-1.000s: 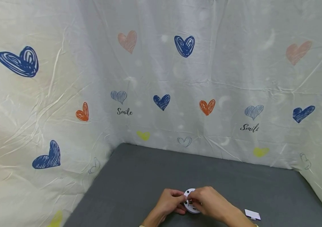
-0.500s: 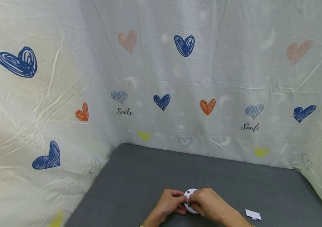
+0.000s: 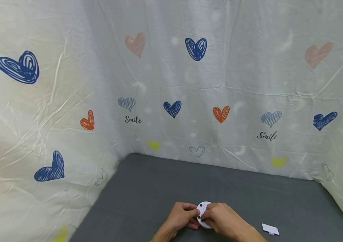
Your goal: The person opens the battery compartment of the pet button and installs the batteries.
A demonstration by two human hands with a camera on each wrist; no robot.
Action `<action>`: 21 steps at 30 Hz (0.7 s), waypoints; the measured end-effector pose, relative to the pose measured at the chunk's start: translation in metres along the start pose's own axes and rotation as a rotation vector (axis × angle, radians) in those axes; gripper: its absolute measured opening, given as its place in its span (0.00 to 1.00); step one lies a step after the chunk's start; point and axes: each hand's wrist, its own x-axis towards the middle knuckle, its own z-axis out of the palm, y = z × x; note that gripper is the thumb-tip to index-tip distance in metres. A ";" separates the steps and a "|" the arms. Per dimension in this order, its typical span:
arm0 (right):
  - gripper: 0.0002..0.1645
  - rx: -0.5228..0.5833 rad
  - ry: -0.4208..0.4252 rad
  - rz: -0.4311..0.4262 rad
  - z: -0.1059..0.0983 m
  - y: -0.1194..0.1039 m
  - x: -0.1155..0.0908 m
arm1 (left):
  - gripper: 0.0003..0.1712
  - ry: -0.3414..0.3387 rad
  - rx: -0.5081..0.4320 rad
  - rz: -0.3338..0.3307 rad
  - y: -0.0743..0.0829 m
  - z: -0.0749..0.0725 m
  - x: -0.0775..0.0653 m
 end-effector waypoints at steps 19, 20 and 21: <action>0.14 0.158 0.034 0.769 -0.008 -0.006 -0.014 | 0.16 -0.001 -0.001 0.005 0.000 0.000 0.001; 0.15 0.192 0.009 0.790 -0.007 -0.005 -0.014 | 0.16 -0.001 0.000 0.004 0.000 0.000 0.001; 0.16 0.226 -0.015 0.812 -0.006 -0.005 -0.015 | 0.16 -0.001 0.001 0.004 -0.001 0.000 0.001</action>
